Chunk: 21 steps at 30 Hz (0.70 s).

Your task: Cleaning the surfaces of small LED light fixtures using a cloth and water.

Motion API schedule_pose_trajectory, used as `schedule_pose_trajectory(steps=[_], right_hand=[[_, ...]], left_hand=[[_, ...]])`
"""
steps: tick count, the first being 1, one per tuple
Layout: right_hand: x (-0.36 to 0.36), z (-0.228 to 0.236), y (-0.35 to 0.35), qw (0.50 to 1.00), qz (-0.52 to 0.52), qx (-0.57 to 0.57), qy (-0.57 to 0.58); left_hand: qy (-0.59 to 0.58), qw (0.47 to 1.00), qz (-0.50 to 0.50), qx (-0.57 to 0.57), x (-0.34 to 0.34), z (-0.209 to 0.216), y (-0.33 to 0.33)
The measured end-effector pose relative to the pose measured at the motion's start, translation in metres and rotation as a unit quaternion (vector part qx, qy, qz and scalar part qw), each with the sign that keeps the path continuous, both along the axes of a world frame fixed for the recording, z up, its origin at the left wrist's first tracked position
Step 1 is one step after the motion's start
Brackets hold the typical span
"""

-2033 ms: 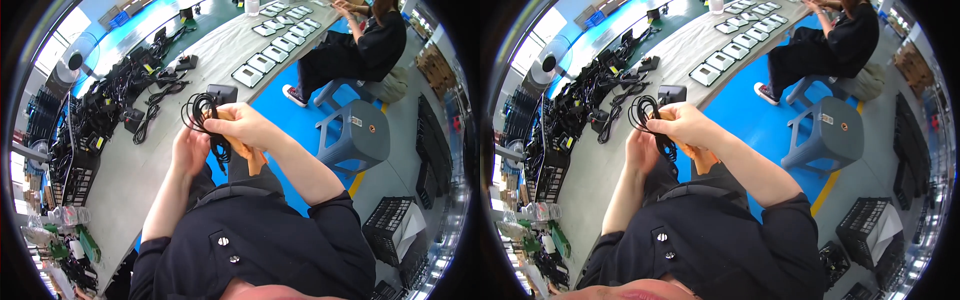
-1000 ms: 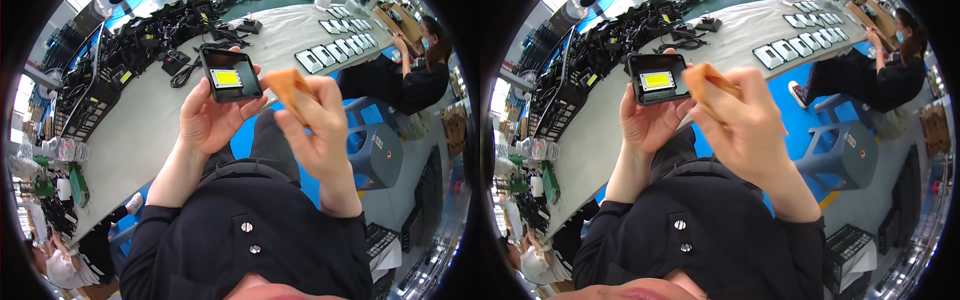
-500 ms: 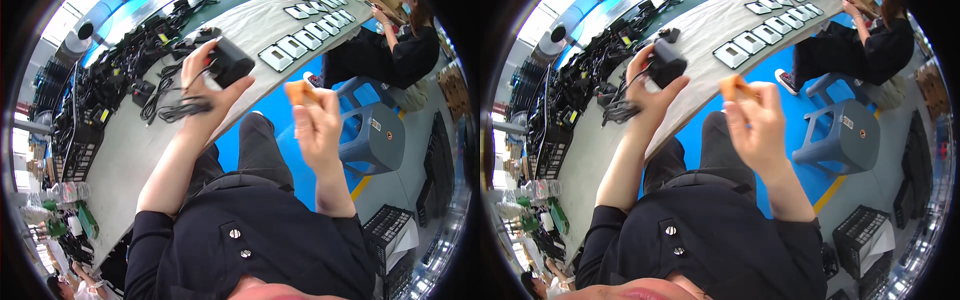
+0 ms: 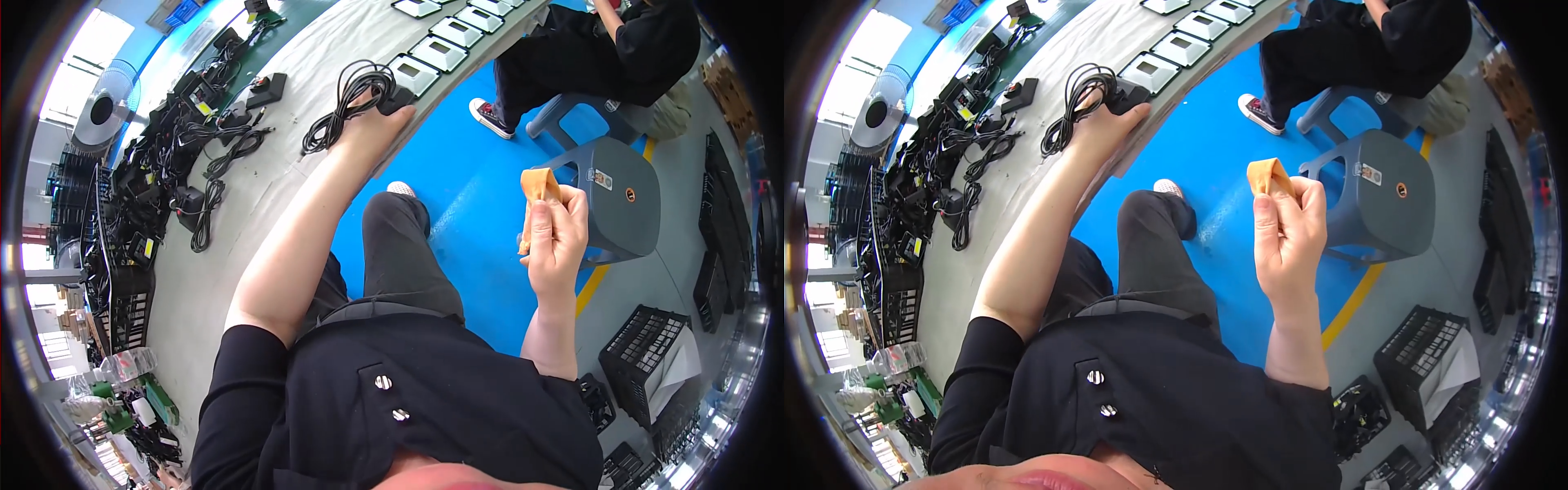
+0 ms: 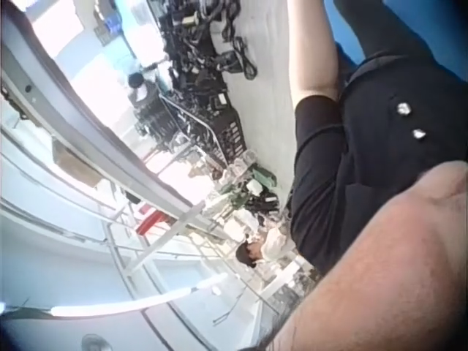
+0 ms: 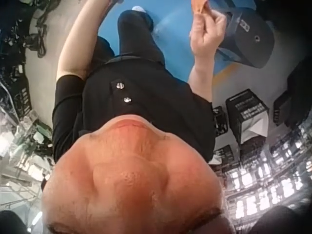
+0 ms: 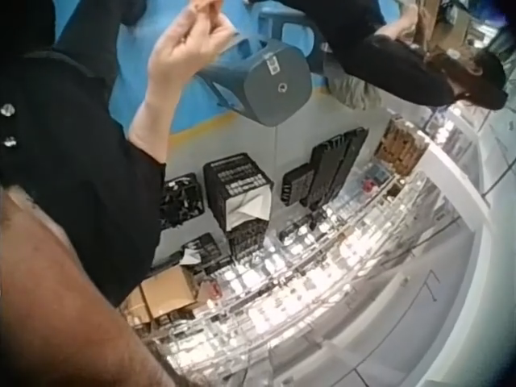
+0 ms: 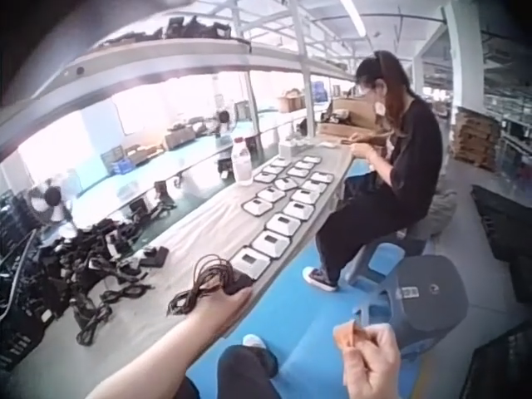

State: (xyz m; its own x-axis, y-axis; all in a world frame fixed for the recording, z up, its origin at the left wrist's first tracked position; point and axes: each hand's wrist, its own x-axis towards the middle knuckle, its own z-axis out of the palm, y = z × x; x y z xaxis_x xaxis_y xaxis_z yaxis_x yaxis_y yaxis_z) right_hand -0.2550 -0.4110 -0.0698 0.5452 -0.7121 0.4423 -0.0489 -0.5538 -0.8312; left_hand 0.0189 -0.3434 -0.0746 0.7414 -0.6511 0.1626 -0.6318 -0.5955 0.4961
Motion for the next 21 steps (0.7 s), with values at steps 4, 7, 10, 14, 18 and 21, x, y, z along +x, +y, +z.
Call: schedule_pose_trajectory(steps=[4, 7, 10, 14, 18, 21], right_hand=[[0.002, -0.002, -0.007, 1.0, 0.006, -0.003, -0.005], [0.004, -0.004, -0.008, 1.0, 0.022, 0.012, -0.01], [0.009, -0.009, -0.006, 0.998, 0.043, 0.039, -0.011], [0.019, -0.011, 0.003, 0.994, 0.07, 0.083, -0.003], [0.053, -0.015, 0.011, 0.993, 0.113, 0.011, 0.032], [0.068, -0.016, 0.016, 0.99, 0.124, 0.019, 0.056]], left_hand=[[-0.11, 0.993, -0.007, -0.031, 0.004, -0.013, 0.006], [-0.069, 0.998, 0.009, 0.014, 0.009, -0.013, 0.009], [-0.053, 0.998, -0.002, 0.038, 0.018, -0.012, 0.023], [-0.007, 0.999, -0.014, 0.036, 0.012, -0.002, 0.037], [-0.01, 0.999, -0.038, -0.004, 0.008, -0.004, 0.055], [-0.026, 0.999, -0.033, 0.023, 0.005, 0.003, 0.059]])
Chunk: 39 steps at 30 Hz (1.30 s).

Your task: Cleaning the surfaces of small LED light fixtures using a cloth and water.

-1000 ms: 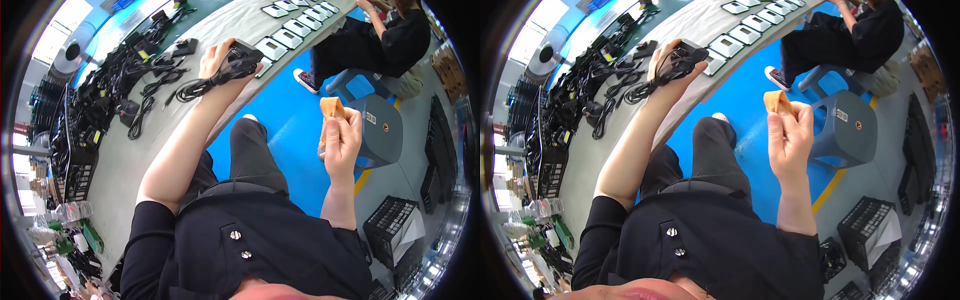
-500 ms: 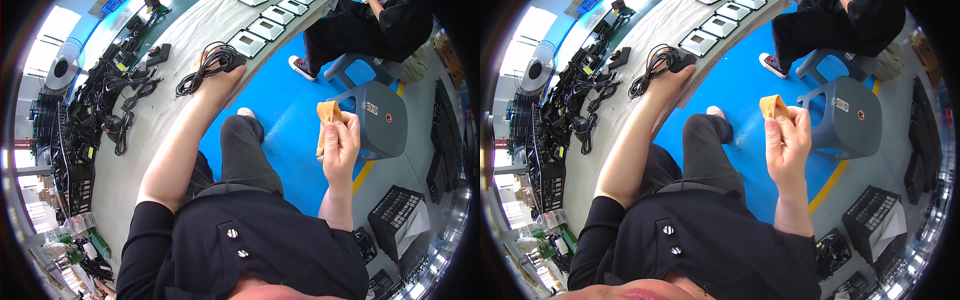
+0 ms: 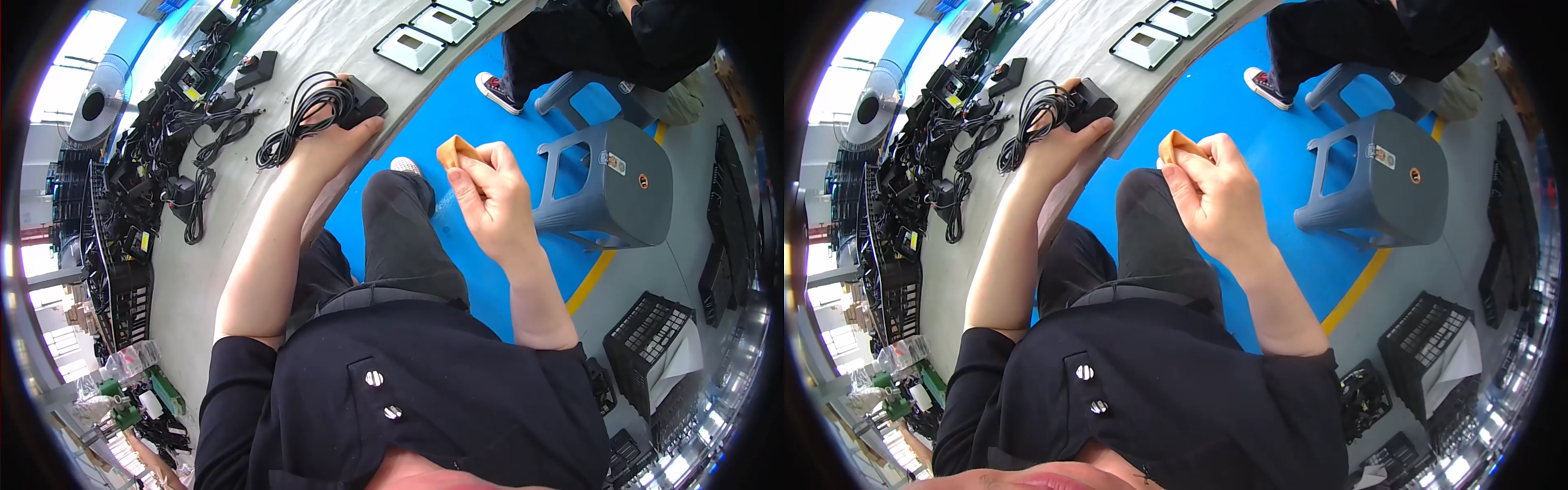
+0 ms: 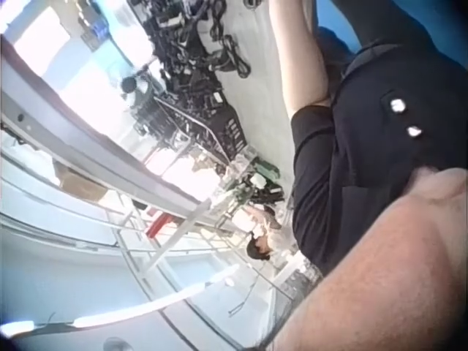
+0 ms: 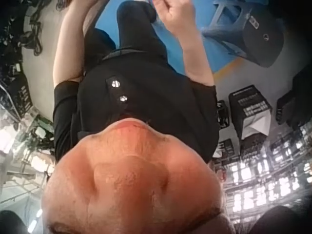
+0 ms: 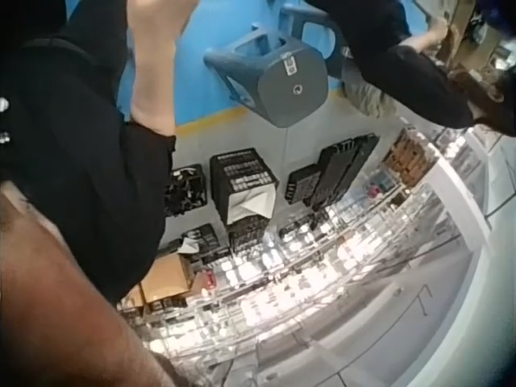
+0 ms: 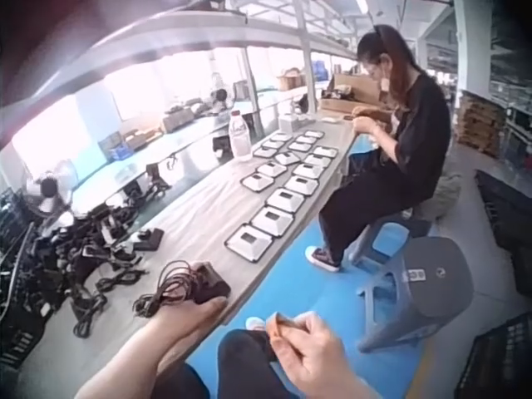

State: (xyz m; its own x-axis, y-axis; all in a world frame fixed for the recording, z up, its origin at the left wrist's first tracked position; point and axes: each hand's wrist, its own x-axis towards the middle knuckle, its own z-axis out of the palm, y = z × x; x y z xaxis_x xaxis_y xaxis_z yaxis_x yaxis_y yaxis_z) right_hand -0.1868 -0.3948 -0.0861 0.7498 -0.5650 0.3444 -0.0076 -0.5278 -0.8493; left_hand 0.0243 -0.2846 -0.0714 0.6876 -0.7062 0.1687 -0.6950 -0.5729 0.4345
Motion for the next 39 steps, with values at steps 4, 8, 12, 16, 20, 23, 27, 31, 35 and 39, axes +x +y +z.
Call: schedule_pose_trajectory(steps=[4, 8, 12, 16, 20, 23, 27, 31, 35, 39], right_hand=[[0.002, -0.003, 0.002, 1.0, -0.003, -0.005, -0.009], [-0.005, -0.011, 0.002, 1.0, -0.01, 0.012, 0.007], [-0.012, -0.009, 0.002, 0.999, -0.014, 0.017, 0.029], [-0.015, -0.009, 0.002, 0.999, -0.017, 0.035, 0.033], [-0.013, -0.013, 0.003, 0.999, -0.012, 0.026, 0.028], [-0.012, -0.012, 0.004, 0.999, -0.006, 0.026, 0.026], [-0.011, -0.013, 0.003, 0.999, -0.008, 0.027, 0.024], [-0.008, -0.007, 0.006, 0.999, 0.007, 0.027, 0.037], [0.0, 0.001, 0.022, 1.0, 0.019, 0.018, 0.015], [-0.012, 0.006, 0.032, 0.997, 0.05, -0.016, 0.054]], left_hand=[[0.048, 0.997, -0.013, -0.057, 0.002, 0.005, 0.006], [0.066, 0.995, -0.009, -0.076, -0.001, 0.014, 0.007], [0.022, 1.0, 0.0, -0.02, 0.006, 0.005, 0.008], [0.067, 0.997, -0.026, 0.002, 0.007, 0.01, 0.01], [0.065, 0.997, -0.033, 0.018, -0.001, 0.012, 0.009], [0.029, 0.998, -0.057, -0.017, -0.002, 0.007, 0.007], [0.04, 0.997, -0.067, -0.011, 0.001, 0.004, 0.003], [0.04, 0.996, -0.071, 0.027, 0.001, 0.007, 0.008], [-0.014, 0.988, -0.121, -0.097, 0.017, -0.017, 0.018], [0.05, 0.998, -0.034, -0.009, -0.007, -0.006, 0.077]])
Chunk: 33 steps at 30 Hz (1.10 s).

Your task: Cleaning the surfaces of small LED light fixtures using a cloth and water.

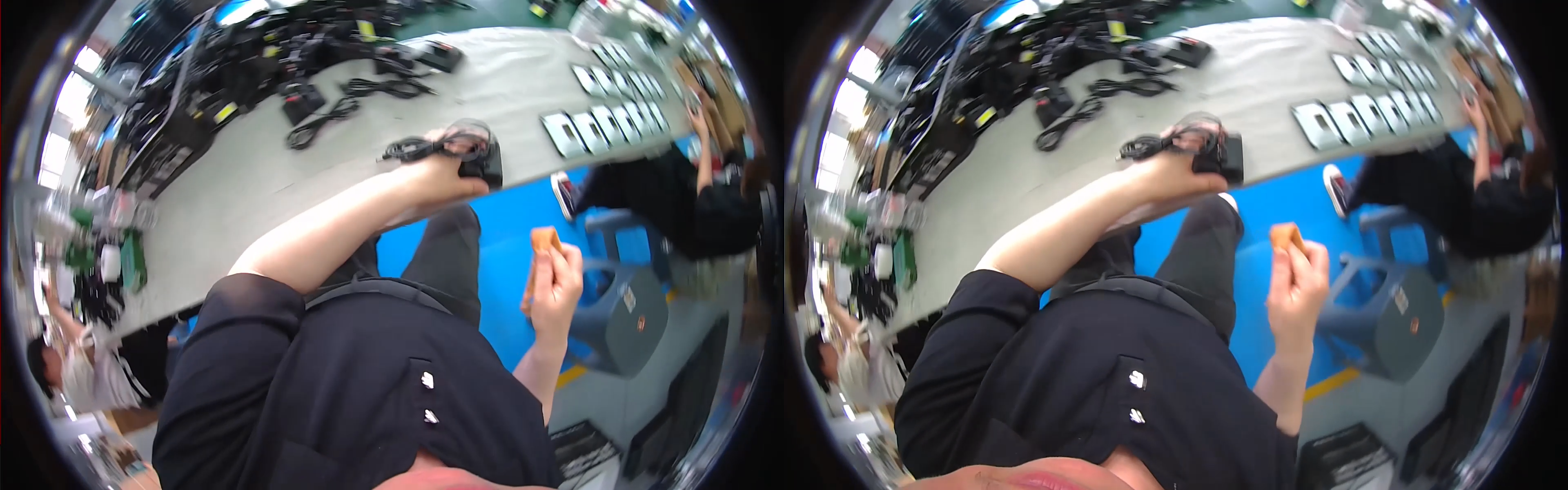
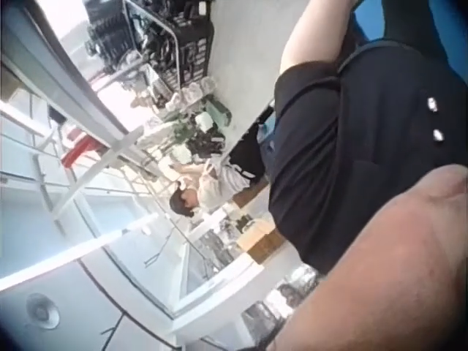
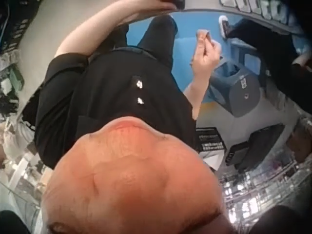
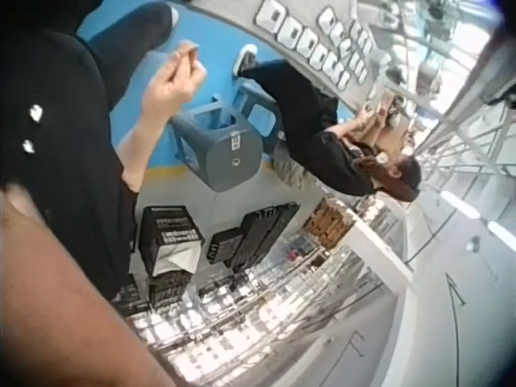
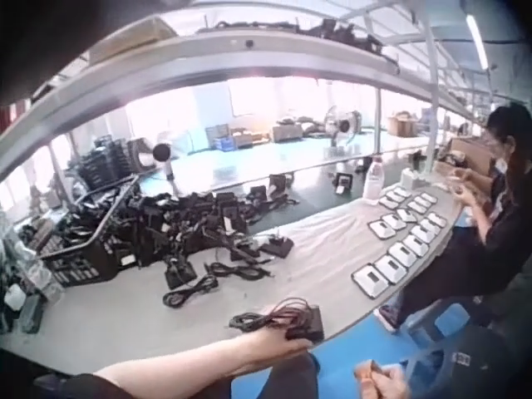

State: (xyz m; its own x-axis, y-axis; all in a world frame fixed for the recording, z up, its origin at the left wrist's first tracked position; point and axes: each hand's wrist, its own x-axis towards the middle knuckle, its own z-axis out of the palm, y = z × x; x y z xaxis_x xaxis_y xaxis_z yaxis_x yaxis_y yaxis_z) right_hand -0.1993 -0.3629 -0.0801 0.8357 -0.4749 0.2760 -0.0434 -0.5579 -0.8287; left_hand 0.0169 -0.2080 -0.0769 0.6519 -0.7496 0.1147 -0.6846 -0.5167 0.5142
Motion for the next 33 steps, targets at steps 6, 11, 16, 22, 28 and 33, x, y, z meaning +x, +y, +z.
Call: schedule_pose_trajectory(steps=[6, 11, 16, 22, 28, 33], right_hand=[[-0.001, 0.019, 0.044, 0.998, 0.044, 0.031, 0.041], [0.013, 0.029, 0.078, 0.992, 0.12, 0.025, 0.031], [0.044, 0.042, 0.114, 0.981, 0.191, 0.005, 0.044], [0.062, 0.046, 0.141, 0.966, 0.246, -0.072, -0.01], [0.062, 0.056, 0.139, 0.978, 0.205, 0.01, 0.047], [0.055, 0.043, 0.115, 0.982, 0.188, 0.02, 0.011]], left_hand=[[-0.026, 0.991, 0.126, -0.038, -0.015, 0.017, 0.181], [0.042, 0.95, 0.309, -0.006, -0.011, 0.021, 0.354], [-0.027, 0.897, 0.438, -0.051, -0.009, 0.014, 0.473], [-0.144, 0.875, 0.461, -0.018, 0.017, -0.009, 0.522], [-0.166, 0.794, 0.578, 0.088, 0.006, 0.0, 0.501], [-0.03, 0.747, 0.553, 0.369, -0.034, 0.067, 0.402]])
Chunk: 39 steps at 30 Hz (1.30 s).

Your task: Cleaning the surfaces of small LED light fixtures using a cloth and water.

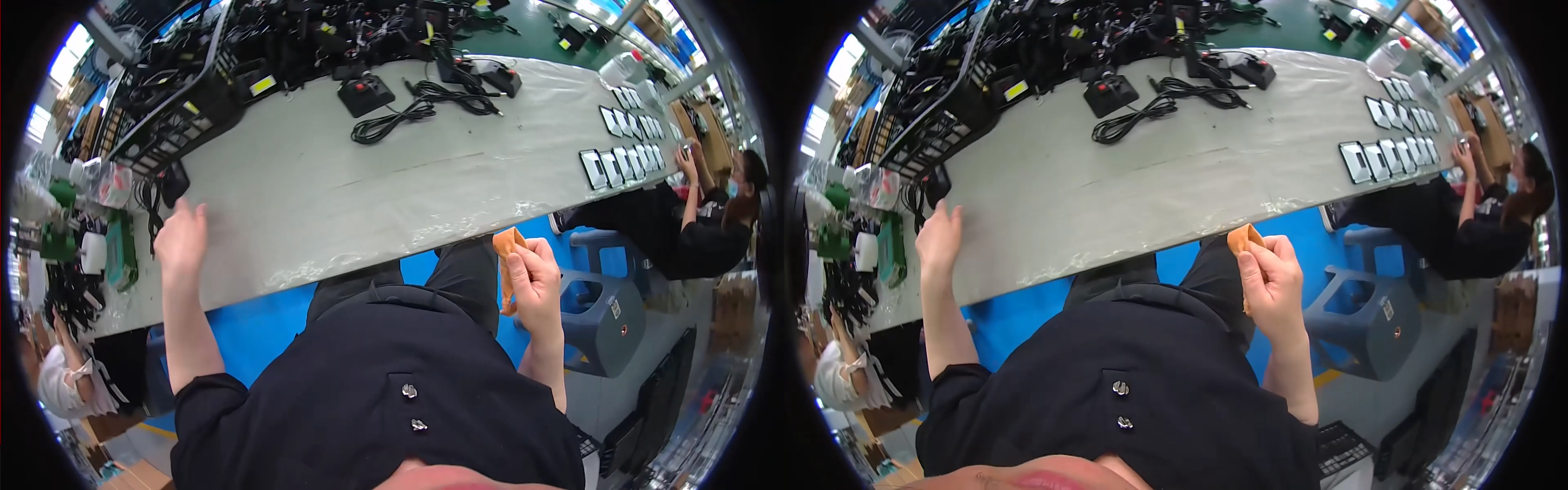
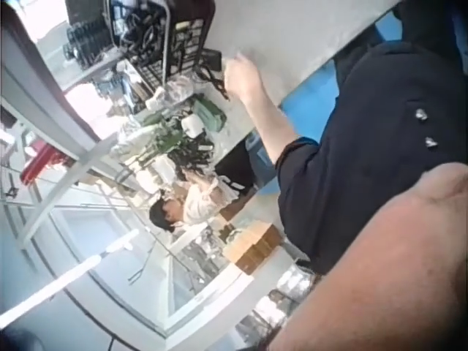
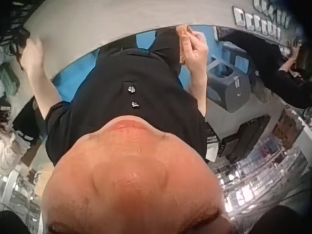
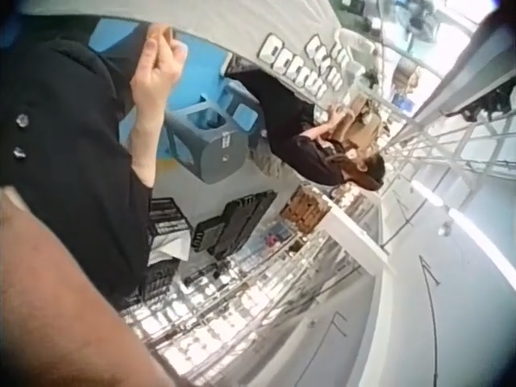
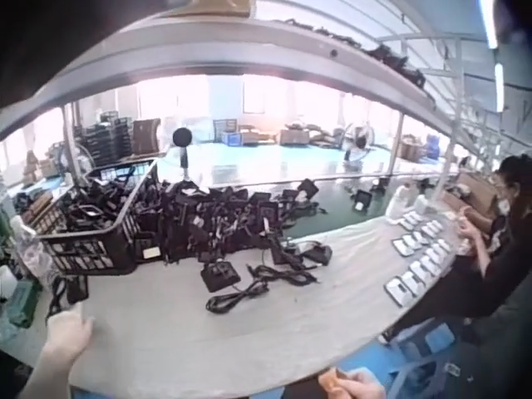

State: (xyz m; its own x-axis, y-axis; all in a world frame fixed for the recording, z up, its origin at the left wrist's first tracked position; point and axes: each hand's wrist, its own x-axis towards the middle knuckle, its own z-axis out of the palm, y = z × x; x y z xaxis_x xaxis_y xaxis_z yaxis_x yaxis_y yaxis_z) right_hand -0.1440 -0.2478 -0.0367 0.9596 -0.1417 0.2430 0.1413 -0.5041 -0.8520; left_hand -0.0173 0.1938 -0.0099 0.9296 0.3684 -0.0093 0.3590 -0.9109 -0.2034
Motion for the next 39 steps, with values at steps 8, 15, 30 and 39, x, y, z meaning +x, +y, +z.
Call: schedule_pose_trajectory(steps=[8, 15, 30, 39], right_hand=[[-0.01, -0.009, -0.031, 0.999, -0.017, 0.034, 0.012], [-0.033, -0.027, -0.061, 0.995, -0.068, 0.067, 0.012], [0.001, 0.06, -0.042, 0.97, -0.012, -0.046, -0.24], [0.031, 0.101, 0.029, 0.912, 0.049, -0.215, -0.346]], left_hand=[[-0.132, 0.844, -0.484, -0.188, 0.114, -0.005, -0.181], [-0.151, 0.836, -0.416, -0.326, 0.156, -0.039, -0.206], [0.05, 0.124, -0.272, -0.953, 0.008, 0.042, -0.242], [0.055, 0.172, -0.341, -0.923, -0.021, 0.04, -0.25]])
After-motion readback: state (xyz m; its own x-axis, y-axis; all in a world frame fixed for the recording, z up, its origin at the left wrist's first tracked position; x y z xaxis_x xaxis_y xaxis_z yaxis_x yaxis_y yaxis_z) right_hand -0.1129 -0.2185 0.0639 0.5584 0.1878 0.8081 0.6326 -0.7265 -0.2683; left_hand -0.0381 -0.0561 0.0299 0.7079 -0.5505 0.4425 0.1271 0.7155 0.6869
